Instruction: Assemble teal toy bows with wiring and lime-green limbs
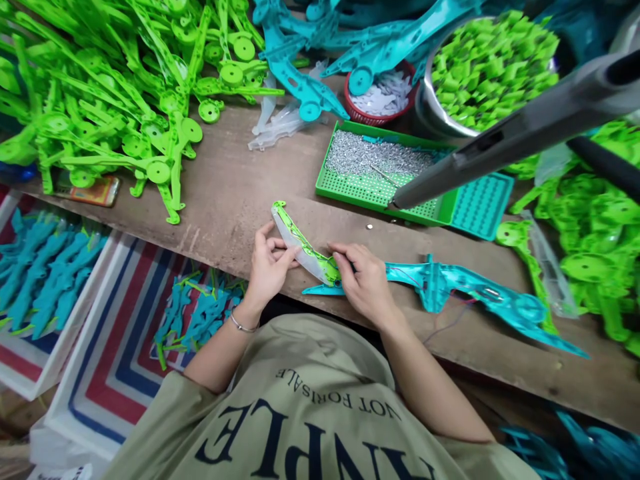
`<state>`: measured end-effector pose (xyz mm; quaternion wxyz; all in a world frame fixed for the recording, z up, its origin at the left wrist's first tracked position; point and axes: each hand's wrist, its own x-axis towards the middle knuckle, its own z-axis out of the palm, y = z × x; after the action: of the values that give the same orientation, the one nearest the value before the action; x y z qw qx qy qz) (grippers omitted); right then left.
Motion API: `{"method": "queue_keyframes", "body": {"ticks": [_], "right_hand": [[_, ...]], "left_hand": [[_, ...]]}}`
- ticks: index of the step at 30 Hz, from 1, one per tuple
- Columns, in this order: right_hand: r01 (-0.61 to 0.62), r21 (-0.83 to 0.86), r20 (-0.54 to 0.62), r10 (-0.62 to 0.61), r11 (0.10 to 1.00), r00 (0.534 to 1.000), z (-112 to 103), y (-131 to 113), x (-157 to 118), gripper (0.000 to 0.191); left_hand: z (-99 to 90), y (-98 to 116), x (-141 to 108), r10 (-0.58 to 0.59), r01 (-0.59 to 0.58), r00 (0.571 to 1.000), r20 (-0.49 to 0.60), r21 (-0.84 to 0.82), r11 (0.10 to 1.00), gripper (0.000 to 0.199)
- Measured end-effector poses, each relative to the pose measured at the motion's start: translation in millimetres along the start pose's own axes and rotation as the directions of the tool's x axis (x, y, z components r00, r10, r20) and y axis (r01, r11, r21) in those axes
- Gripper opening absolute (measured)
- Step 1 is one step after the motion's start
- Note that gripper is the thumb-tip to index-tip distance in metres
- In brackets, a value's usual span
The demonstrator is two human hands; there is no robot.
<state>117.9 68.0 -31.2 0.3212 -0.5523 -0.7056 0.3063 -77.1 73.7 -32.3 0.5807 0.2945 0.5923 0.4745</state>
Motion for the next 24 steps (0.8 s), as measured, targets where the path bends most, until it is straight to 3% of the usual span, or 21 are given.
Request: {"method": "queue_keyframes", "body": {"ticks": [10, 17, 24], "right_hand": [[0.014, -0.013, 0.093, -0.012, 1.000, 0.996, -3, -2, 2, 0.029], [0.092, -0.069, 0.145, -0.081, 0.993, 0.986, 1, 0, -3, 0.033], [0.115, -0.096, 0.130, -0.102, 0.989, 0.986, 4, 4, -2, 0.032]], "left_hand": [[-3.4, 2, 1, -0.010, 0.011, 1.000, -0.011, 0.077, 0.997, 0.098], [-6.7, 3, 1, -0.023, 0.018, 0.999, 0.045, 0.098, 0.995, 0.094], [-17.6, -5, 7, 0.090, -0.114, 0.989, 0.117, 0.216, 0.970, 0.093]]}}
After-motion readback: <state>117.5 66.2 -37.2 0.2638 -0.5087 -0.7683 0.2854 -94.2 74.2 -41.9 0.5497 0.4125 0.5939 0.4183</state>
